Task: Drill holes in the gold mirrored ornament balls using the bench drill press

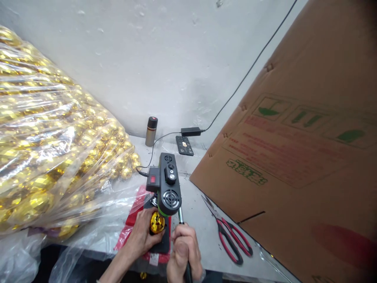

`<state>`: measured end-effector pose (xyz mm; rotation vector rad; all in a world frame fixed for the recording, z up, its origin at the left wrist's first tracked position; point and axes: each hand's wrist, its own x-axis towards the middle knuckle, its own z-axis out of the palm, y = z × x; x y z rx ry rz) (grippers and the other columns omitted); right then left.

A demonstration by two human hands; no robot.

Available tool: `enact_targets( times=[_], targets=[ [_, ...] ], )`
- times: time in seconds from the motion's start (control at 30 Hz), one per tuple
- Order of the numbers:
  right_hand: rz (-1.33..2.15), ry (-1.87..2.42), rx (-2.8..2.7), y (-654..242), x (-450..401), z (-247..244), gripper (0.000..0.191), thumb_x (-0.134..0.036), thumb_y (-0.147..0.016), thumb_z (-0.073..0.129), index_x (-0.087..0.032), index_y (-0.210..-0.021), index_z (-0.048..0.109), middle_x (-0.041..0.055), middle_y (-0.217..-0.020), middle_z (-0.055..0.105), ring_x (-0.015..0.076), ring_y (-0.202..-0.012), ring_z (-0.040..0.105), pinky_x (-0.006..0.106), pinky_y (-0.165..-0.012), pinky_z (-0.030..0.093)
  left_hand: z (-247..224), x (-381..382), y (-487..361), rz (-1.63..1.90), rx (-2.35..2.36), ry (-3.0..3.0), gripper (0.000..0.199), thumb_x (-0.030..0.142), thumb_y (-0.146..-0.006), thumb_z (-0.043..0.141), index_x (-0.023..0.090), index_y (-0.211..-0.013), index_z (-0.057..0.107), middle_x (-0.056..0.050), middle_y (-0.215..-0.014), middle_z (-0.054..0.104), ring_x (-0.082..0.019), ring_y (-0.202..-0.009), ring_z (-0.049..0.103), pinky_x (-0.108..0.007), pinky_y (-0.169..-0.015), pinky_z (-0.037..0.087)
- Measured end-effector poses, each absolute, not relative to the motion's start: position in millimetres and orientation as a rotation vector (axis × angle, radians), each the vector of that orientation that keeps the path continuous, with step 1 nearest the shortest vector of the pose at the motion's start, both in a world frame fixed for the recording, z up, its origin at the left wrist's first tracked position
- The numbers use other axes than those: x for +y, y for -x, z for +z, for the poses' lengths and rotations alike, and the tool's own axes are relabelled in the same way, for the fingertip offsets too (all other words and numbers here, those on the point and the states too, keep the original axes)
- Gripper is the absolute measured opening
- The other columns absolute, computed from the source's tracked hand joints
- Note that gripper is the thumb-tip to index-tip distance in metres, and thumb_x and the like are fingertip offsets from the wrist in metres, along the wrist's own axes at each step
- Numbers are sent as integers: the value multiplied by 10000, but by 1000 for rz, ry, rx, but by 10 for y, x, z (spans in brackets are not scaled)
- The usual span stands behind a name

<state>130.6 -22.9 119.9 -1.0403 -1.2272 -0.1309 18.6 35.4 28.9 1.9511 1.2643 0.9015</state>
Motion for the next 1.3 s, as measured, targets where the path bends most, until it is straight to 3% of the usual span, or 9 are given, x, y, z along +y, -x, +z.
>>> enact_targets(
  times=[0.27,1.03,1.3],
  targets=[
    [-224,1052,-1211,-1311,-179,1114,346,-184,-1075,395,-249,-751,496,-55,-711,557,118,-624,512,304,-920,498,284,359,-201,901,1264,-1956,366,302,-763,809,213,-1097,691,-96,-999,748,-334,-971,701,-459,-855,594],
    [-184,1026,-1189,-1290,-154,1032,373,-205,-1101,371,-244,-750,493,-57,-713,552,113,-629,533,298,-959,482,297,377,-223,892,1292,-1936,413,302,-738,794,193,-1126,701,-119,-1023,760,-359,-1000,711,-491,-886,594],
    [-184,1070,-1173,-1243,-150,732,366,-218,-1107,355,-247,-775,506,-59,-762,587,115,-663,577,315,-1028,465,180,391,-227,951,1268,-1933,446,327,-740,802,194,-1157,715,-133,-1056,769,-360,-996,715,-490,-888,593]
  ],
)
